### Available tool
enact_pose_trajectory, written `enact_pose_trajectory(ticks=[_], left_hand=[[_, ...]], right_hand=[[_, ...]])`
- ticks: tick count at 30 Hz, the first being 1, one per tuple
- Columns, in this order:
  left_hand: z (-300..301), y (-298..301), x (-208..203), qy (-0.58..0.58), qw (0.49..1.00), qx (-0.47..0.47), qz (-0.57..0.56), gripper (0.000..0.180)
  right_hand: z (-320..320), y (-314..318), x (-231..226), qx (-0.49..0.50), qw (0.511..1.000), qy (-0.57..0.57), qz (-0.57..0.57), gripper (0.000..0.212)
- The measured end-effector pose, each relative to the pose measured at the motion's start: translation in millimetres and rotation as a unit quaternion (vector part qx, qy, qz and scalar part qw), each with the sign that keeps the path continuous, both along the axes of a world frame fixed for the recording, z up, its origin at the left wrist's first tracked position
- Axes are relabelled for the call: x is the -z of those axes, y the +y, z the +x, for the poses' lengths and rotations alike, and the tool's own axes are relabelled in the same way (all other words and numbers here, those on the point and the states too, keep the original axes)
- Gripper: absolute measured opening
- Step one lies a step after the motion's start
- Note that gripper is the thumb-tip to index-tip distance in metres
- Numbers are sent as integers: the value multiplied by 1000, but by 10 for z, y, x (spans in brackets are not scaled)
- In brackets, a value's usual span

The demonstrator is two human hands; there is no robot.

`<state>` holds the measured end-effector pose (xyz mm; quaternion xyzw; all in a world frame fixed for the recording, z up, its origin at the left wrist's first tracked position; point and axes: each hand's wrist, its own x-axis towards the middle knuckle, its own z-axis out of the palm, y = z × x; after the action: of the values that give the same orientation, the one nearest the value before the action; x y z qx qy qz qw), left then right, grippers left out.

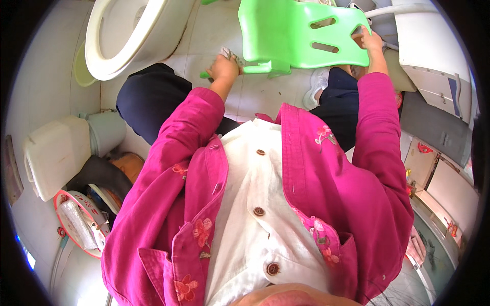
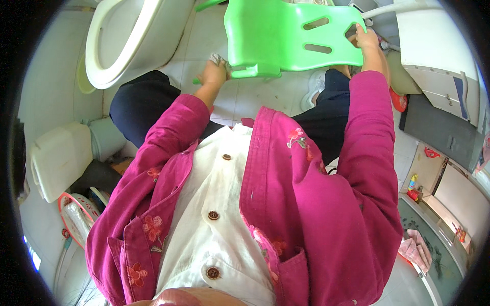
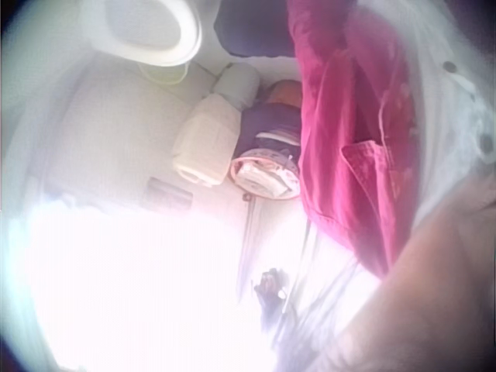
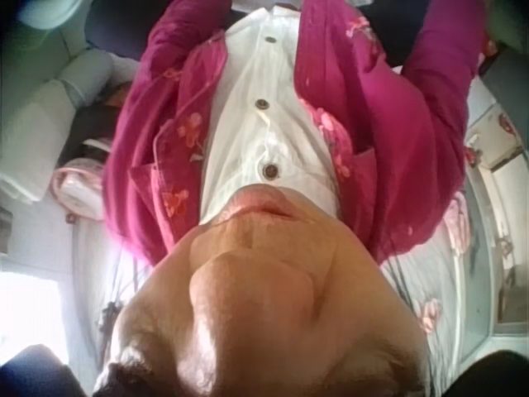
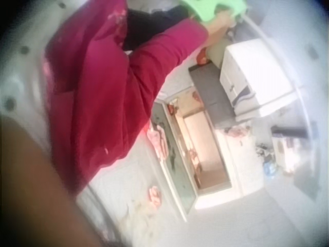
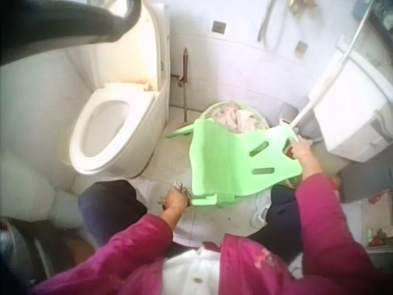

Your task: The person sits on the floor and scrubs a green plastic stool with a cloth. They repeatedly wipe the stool's surface and legs, occasionally dipping the cloth into a nearby basin of water and wringing it out. The stool is turned over to clean different sides.

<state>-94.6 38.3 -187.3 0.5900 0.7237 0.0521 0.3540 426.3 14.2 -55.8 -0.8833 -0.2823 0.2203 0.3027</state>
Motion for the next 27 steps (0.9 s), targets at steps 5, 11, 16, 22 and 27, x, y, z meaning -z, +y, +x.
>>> enact_pose_trajectory(ticks=[5,11,16,22,27], left_hand=[[116,-249,-605,-137,990,14,-16,40],[-130,62,-505,-497,822,-272,-50,25],[-62,682,-1214,-511,810,-268,103,17],[438,1901,-1127,-548,813,-85,175,29],[836,2549,-1386,-571,808,-54,133,31]], right_hand=[[41,0,98,10,1000,4,-2,42],[351,-44,262,-37,996,-63,-50,56],[78,-57,181,-9,996,-81,-36,58],[69,-76,138,-4,995,-96,-41,59],[-111,-79,67,-6,994,-106,-17,56]])
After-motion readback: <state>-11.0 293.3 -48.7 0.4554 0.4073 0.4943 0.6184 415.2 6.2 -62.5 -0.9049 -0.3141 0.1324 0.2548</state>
